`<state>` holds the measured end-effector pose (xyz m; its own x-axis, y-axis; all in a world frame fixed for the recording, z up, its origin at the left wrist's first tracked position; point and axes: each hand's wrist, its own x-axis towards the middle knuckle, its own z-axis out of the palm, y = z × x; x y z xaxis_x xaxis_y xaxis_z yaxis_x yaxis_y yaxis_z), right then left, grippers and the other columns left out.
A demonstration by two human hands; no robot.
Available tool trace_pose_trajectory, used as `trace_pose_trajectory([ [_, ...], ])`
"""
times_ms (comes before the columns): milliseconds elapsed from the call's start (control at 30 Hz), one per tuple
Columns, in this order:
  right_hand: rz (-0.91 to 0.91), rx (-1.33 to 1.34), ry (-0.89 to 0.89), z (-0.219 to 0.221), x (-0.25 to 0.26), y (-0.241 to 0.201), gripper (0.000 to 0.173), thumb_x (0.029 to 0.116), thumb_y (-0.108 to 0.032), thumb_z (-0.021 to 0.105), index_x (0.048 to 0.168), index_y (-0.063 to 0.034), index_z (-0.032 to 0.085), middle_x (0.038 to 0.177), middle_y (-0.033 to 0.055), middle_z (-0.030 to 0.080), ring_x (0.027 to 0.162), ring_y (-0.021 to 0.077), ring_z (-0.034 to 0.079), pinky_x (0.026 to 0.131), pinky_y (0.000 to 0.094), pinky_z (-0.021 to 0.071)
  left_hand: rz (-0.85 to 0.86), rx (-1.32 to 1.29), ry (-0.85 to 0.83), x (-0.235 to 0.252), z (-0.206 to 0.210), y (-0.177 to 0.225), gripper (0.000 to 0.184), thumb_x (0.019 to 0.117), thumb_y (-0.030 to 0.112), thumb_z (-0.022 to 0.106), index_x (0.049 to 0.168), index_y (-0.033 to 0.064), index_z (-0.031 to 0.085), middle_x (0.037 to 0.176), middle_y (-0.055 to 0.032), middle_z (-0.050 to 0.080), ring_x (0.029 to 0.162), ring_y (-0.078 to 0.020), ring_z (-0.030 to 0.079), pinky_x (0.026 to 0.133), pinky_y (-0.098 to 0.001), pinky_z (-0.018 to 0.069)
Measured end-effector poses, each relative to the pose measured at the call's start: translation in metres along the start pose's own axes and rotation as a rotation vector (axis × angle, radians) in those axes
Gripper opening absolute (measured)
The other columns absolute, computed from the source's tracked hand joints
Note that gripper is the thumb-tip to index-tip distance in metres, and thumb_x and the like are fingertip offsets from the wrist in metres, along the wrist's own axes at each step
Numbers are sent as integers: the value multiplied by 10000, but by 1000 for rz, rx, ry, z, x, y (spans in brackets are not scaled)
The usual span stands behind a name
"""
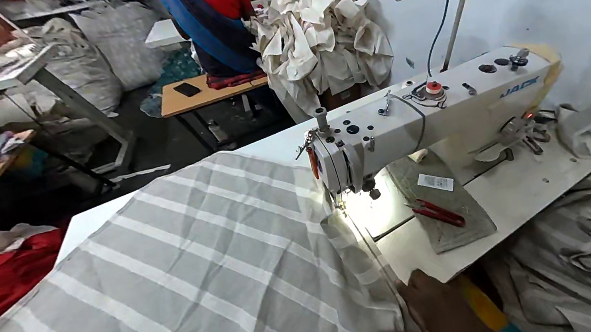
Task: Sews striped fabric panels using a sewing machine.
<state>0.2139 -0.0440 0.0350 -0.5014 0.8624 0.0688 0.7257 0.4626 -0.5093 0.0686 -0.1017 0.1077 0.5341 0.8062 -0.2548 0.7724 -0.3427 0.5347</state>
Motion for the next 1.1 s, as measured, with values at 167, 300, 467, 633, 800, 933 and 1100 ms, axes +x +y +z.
trace_pose_trajectory([
  [167, 102, 25, -201, -15, -37, -12, 282, 1021, -92, 540, 1202, 10, 731, 1070, 242, 697, 937, 396, 717, 786, 528, 604, -305, -123, 555, 74, -36, -90, 484, 969, 506, 640, 1190, 85, 732, 1355, -148, 645, 1299, -305, 579, 1094, -538, 440],
  [300, 30, 56, -514, -44, -42, 14, 269, 1023, -156, 574, 1150, -3, 755, 1092, 249, 710, 1001, 426, 701, 860, 601, 562, -501, 162, 708, 88, 9, -125, 813, 830, 740, 624, 1319, 92, 672, 1570, -123, 480, 1514, -377, 332, 1237, -609, 179],
  [467, 167, -263, 301, -118, 16, 125, 350, 986, -250, 676, 1254, -25, 705, 1253, 229, 671, 1123, 437, 661, 925, 622, 540, -555, 219, 588, 87, 6, -121, 887, 840, 823, 508, 1449, 183, 591, 1632, -12, 407, 1557, -318, 250, 1250, -584, 121],
  [633, 130, -315, 512, -118, 63, 232, 429, 963, 56, 529, 1352, -67, 666, 1382, 199, 622, 1268, 453, 586, 948, 667, 503, -573, 231, 535, 90, -2, -124, 885, 810, 849, 526, 1433, 225, 603, 1643, 36, 383, 1565, -298, 224, 1249, -589, 97],
  [800, 152, -331, 597, -98, 61, 242, 502, 961, 36, 506, 1437, -99, 593, 1412, 256, 563, 1301, 540, 501, 947, 718, 455, -531, 255, 570, 84, 3, -125, 882, 807, 865, 500, 1410, 234, 627, 1629, 51, 407, 1552, -300, 267, 1247, -585, 136],
  [933, 168, -327, 641, -93, 60, 240, 511, 1021, -116, 502, 1527, -50, 469, 1563, 216, 448, 1363, 495, 483, 1003, 684, 453, -537, 221, 531, 88, -14, -137, 900, 778, 850, 576, 1390, 193, 627, 1638, 25, 392, 1563, -293, 234, 1256, -565, 104],
  [1100, 182, -331, 692, -95, 60, 244, 497, 1036, -186, 522, 1498, -6, 493, 1501, 249, 504, 1338, 492, 505, 1046, 660, 430, -568, 179, 477, 101, -41, -150, 917, 751, 813, 661, 1384, 152, 604, 1593, -43, 448, 1557, -286, 234, 1257, -547, 75],
])
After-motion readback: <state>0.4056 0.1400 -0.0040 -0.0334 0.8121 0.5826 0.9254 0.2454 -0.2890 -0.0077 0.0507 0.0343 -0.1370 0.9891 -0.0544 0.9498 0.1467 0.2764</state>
